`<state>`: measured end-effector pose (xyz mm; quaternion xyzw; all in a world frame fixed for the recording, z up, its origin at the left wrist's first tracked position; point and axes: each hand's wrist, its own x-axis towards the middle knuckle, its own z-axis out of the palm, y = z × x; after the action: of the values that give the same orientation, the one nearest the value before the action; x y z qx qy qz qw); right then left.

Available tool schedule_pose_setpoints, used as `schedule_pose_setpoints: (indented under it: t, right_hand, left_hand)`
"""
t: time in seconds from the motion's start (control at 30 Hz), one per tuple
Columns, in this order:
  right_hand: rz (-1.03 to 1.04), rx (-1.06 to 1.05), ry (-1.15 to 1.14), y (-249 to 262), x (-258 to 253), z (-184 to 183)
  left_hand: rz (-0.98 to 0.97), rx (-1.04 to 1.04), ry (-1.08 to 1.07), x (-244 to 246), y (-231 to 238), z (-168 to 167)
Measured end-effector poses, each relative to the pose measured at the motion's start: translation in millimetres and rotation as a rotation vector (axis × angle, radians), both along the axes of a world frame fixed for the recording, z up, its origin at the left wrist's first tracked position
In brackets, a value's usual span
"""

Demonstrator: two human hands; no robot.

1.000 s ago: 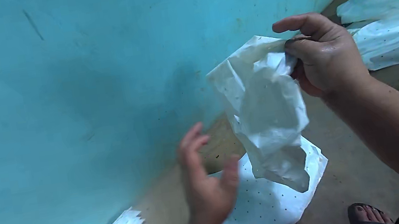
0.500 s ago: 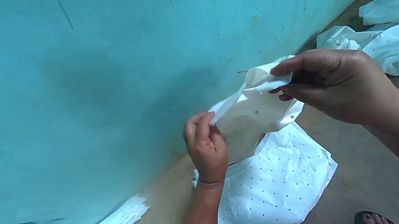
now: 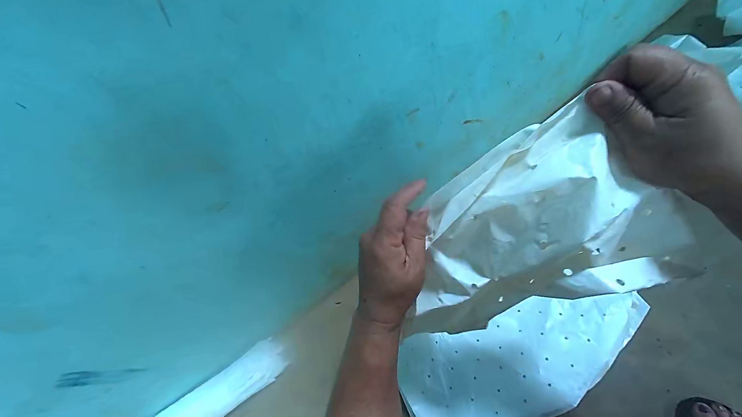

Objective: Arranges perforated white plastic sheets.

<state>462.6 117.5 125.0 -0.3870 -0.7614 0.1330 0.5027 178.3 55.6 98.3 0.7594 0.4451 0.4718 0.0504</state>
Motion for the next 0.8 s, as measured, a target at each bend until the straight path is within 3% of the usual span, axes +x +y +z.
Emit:
schedule_pose_setpoints:
  t: [0.13,0.33,0.43,0.57,0.7,0.8]
  right_hand:
    - [-0.001,0.004,0.103,4,17,10]
    - [-0.012,0.048,0.268,10,21,9]
    - [-0.133,0.076,0.08,19,33,6]
    - [-0.315,0.05,-0.258,24,40,0]
    - [0.019,0.214,-0.423,-7,1,6]
    - [0.289,0.283,-0.383,-13,-35,-24]
  left_hand:
    - [-0.079,-0.084,-0.12,-9,-8,-12]
    - [0.208,-0.188,-0.115,9,-12,-18]
    - [0.281,-0.242,-0.196,6,-10,-12]
    - [0.267,-0.057,-0.014,10,-4,-16]
    - [0.205,-0.017,0.156,36,-2,-16]
    - [0.085,-0.048,0.239,50,-4,-3]
